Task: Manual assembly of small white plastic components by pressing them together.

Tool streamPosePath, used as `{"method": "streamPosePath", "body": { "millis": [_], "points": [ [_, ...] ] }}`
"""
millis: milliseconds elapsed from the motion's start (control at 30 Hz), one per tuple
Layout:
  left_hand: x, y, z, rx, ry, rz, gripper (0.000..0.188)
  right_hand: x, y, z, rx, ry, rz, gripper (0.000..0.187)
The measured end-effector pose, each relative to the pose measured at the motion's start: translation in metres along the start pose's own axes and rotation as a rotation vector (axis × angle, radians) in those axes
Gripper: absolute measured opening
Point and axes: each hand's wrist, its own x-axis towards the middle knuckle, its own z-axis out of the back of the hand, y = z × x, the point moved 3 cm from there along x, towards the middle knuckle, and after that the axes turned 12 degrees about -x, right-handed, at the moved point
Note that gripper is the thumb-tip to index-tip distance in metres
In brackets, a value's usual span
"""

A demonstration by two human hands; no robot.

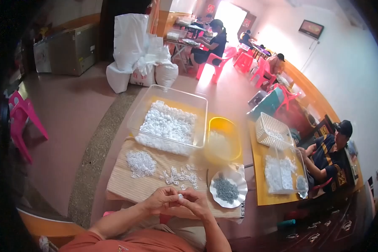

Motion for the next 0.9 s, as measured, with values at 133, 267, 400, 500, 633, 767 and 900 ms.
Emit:
{"method": "streamPosePath", "body": {
  "millis": [133, 267, 400, 500, 633, 767, 900],
  "points": [
    [-0.003, 0.002, -0.002, -0.029, 0.021, 0.032, 0.007, -0.003, 0.016, -0.003, 0.082, 0.012, 0.013, 0.024],
    [0.007, -0.001, -0.004, -0.072, 0.047, 0.042, 0.007, 0.004, 0.0, 0.0, 0.073, -0.066, 0.096, 0.022],
    [0.007, 0.001, -0.008, -0.102, 0.026, 0.046, 0.009, -0.001, -0.008, 0.002, 0.125, -0.069, 0.073, 0.022],
    [0.007, 0.002, -0.007, -0.105, 0.005, 0.058, 0.01, -0.001, -0.004, 0.001, 0.072, -0.104, 0.163, 0.023],
    [0.004, 0.004, -0.008, -0.148, 0.02, 0.058, 0.011, -0.003, -0.01, -0.001, 0.064, -0.133, 0.181, 0.023],
    [0.004, 0.005, -0.005, -0.095, 0.015, 0.088, 0.01, -0.005, -0.012, 0.004, -0.083, -0.155, 0.185, 0.023],
    [0.004, 0.011, -0.002, -0.101, -0.031, 0.11, 0.01, -0.005, -0.008, 0.001, -0.096, -0.194, 0.18, 0.016]
  ]
}}
